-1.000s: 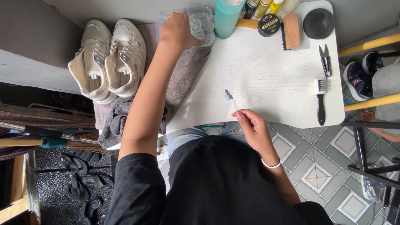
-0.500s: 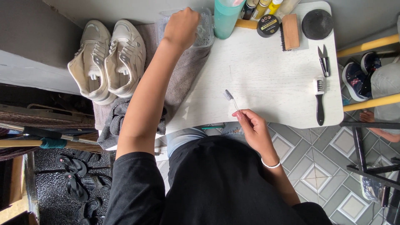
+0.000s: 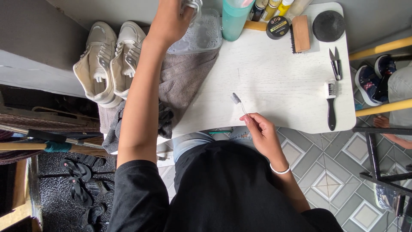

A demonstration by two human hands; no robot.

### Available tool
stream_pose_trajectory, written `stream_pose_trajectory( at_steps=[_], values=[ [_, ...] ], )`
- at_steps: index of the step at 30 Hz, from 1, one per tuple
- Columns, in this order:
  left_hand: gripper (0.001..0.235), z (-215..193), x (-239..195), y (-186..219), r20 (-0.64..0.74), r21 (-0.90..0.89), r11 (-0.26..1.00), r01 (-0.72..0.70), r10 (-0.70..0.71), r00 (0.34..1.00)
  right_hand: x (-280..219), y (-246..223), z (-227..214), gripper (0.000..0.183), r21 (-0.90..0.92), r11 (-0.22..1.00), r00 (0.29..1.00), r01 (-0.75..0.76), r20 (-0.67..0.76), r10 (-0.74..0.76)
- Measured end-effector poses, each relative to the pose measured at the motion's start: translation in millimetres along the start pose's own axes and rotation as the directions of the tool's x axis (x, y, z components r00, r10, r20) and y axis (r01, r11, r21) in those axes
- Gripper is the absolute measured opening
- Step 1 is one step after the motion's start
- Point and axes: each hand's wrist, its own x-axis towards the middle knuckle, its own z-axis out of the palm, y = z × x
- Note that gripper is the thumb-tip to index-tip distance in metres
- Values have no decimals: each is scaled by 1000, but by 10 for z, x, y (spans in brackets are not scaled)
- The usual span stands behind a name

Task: The person removes a white shoelace from a sneaker and scrubs it with a small brush. They then switch to a larger pink brush to continue scrubbing the shoelace on a white table.

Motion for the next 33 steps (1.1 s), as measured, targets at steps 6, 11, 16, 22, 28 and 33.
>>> stream_pose_trajectory(
  at_steps=[6, 11, 16, 22, 28, 33],
  values=[
    [44, 232, 1, -170, -75, -306, 865, 397, -438, 896, -30, -48, 3, 31, 29, 999, 1000, -17, -1, 17],
    [51, 273, 49, 25, -68, -556, 679, 479, -611, 788, -32, -64, -21, 32, 6, 1000, 1000, -18, -14, 18],
    [28, 325, 52, 23, -186, -731, 552, 402, -727, 661, -7, -42, 7, 32, -6, 999, 999, -38, -18, 38],
    [35, 490, 96, -61, -308, -805, 503, 315, -808, 502, -22, -107, 32, 32, 16, 999, 999, -40, 19, 40],
    [22, 379, 212, 190, -356, -901, 431, 44, -794, 493, -11, -65, -20, 32, 12, 1000, 1000, -11, -18, 11],
    [25, 385, 223, 141, -349, -903, 419, 91, -841, 415, -21, -59, -27, 32, 22, 1000, 1000, -10, -3, 10]
  ],
)
